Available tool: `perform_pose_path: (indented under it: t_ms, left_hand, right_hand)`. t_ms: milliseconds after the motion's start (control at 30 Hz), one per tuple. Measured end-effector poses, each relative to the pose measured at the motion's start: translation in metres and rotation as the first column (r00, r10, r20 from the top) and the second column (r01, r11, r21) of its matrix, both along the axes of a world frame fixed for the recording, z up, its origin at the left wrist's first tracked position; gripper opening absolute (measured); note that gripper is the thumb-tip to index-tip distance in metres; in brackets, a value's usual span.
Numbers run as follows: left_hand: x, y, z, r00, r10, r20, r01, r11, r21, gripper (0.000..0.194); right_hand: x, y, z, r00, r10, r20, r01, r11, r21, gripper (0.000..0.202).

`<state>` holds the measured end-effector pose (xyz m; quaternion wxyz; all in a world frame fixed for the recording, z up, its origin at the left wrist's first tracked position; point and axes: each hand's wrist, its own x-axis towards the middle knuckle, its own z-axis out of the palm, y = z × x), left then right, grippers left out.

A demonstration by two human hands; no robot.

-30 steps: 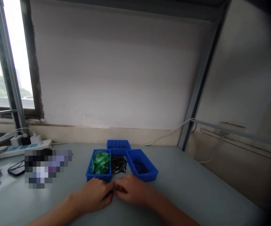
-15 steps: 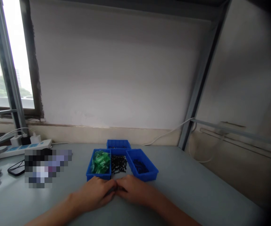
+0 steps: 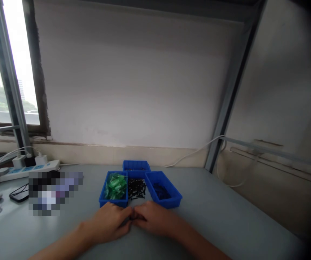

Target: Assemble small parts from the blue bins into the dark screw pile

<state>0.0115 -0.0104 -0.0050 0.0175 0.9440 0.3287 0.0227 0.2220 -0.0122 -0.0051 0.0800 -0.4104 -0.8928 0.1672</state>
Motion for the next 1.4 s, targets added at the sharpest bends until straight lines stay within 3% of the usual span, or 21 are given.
perform_pose_path:
  t_ms: [167,367,867,1167,1267,1400]
  left_hand:
    - [0.001,0.001,-0.006,0.996,0.062,-0.061,-0.062,0.998,0.006,0.016]
    - [0.0,0.002,-0.008,0.999,0.028,-0.041,-0.029,0.999,-0.02,0.017]
    - [0.0,0.004,-0.012,0.999,0.016,-0.038,-0.015,1.0,0.004,0.02]
    - [-0.002,0.002,-0.004,0.998,0.056,0.0,-0.056,0.998,0.018,0.014]
    - [-0.003,0.002,-0.004,0.998,0.027,0.053,-0.028,0.999,0.028,0.013]
    - [-0.003,0.003,-0.007,0.984,-0.097,0.148,0.088,0.994,0.065,0.009]
  right_hand:
    - [-0.001,-0.004,0.006,1.0,-0.004,-0.004,0.004,0.999,0.054,0.014]
    - [-0.002,-0.005,0.009,0.995,0.077,-0.064,-0.071,0.993,0.089,0.006]
    - [-0.004,-0.004,0.011,0.999,-0.016,-0.04,0.02,0.996,0.088,0.011]
    - [-0.001,-0.003,0.01,0.999,0.004,0.033,-0.006,0.998,0.06,0.01]
    - [-0.001,-0.001,0.004,0.997,0.063,0.036,-0.065,0.997,0.053,0.014]
    - [-0.002,0.001,-0.003,0.997,0.078,0.025,-0.08,0.995,0.066,0.017]
